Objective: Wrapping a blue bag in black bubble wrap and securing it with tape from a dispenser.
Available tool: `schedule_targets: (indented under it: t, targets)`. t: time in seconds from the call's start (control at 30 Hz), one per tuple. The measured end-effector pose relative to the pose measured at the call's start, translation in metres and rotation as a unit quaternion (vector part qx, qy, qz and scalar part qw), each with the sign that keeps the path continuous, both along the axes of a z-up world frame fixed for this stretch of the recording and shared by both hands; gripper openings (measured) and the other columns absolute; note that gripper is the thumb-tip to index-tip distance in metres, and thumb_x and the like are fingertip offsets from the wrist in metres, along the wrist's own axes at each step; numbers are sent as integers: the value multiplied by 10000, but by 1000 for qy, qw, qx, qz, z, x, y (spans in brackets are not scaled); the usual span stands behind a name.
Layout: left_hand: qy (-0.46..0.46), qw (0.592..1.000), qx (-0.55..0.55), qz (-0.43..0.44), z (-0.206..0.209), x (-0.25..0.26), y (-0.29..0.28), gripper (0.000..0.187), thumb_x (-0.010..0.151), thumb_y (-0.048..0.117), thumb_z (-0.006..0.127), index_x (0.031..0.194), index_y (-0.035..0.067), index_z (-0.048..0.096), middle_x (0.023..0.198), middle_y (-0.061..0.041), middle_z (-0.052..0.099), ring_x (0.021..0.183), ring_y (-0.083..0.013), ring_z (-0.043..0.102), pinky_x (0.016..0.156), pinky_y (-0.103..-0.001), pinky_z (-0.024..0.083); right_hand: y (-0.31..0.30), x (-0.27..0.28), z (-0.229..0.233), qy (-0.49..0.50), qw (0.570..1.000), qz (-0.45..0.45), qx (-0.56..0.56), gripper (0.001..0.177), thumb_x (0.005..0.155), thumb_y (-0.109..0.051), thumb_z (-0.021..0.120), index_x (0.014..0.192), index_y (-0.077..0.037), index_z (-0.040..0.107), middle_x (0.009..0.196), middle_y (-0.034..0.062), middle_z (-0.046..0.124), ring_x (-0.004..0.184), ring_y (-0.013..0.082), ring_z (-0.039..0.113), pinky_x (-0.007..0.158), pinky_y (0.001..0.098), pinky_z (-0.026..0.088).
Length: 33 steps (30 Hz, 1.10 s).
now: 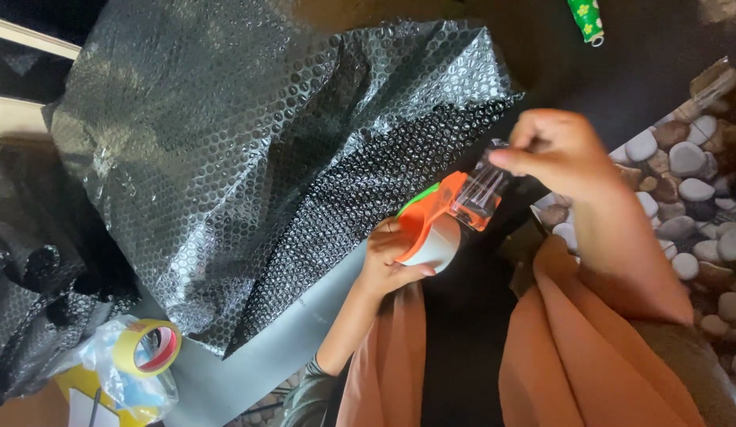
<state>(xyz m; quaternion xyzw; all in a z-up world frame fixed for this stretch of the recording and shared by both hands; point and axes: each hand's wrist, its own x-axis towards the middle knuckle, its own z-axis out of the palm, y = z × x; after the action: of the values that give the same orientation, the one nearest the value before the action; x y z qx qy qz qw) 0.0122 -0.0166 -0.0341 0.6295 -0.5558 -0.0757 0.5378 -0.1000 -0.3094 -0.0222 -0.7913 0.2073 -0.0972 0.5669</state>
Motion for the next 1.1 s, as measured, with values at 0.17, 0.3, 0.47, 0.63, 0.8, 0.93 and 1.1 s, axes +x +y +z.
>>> schedule_targets:
  t: [0.17,0.3,0.47,0.63,0.8,0.93,1.1]
  targets:
    - [-17,998,-50,22,-20,1,4,528,862,488,812,579,120,561,539,-34,540,535,-282,524,678,-424,550,18,14,-58,-71,971,-11,230,327,803,-125,903,735,-35,596,619,74,637,508,80,560,489,169,449]
    - [-36,998,-51,16,-26,-1,5,500,870,477,806,592,119,595,535,-29,543,547,-268,539,725,-453,562,29,-3,-53,-43,975,-50,212,307,819,-125,884,760,-44,593,625,56,632,521,57,538,482,151,414]
    - [-89,995,-41,28,-21,-3,3,512,893,494,782,573,157,566,557,-6,551,549,-257,545,754,-448,566,31,-25,-68,-13,984,-71,166,218,851,-29,796,838,0,581,711,109,672,575,104,592,529,182,471]
    - [-94,995,-32,31,-37,-4,8,512,902,506,775,579,163,575,554,-1,560,548,-250,542,770,-455,566,35,-21,-64,-36,989,-91,114,243,845,-87,842,819,-32,607,648,46,627,479,56,513,436,160,401]
    - [-106,993,-38,26,-46,-4,11,492,917,493,765,592,169,588,555,4,549,548,-244,541,784,-477,568,44,-28,-75,-44,988,-112,95,257,827,-126,866,786,-44,625,604,40,634,429,64,503,380,173,369]
    - [-99,994,-38,19,-43,-5,10,501,933,479,758,601,147,579,568,-19,567,549,-267,549,790,-489,559,53,-35,-77,-33,983,-161,77,320,848,-228,894,797,-59,627,564,5,594,404,50,465,366,167,336]
    - [42,997,-70,-1,-43,2,27,489,949,441,748,638,87,615,601,-71,604,555,-332,525,756,-518,547,53,-46,-135,20,973,-208,-99,361,783,-342,931,777,-108,656,617,52,668,527,226,644,457,307,455]
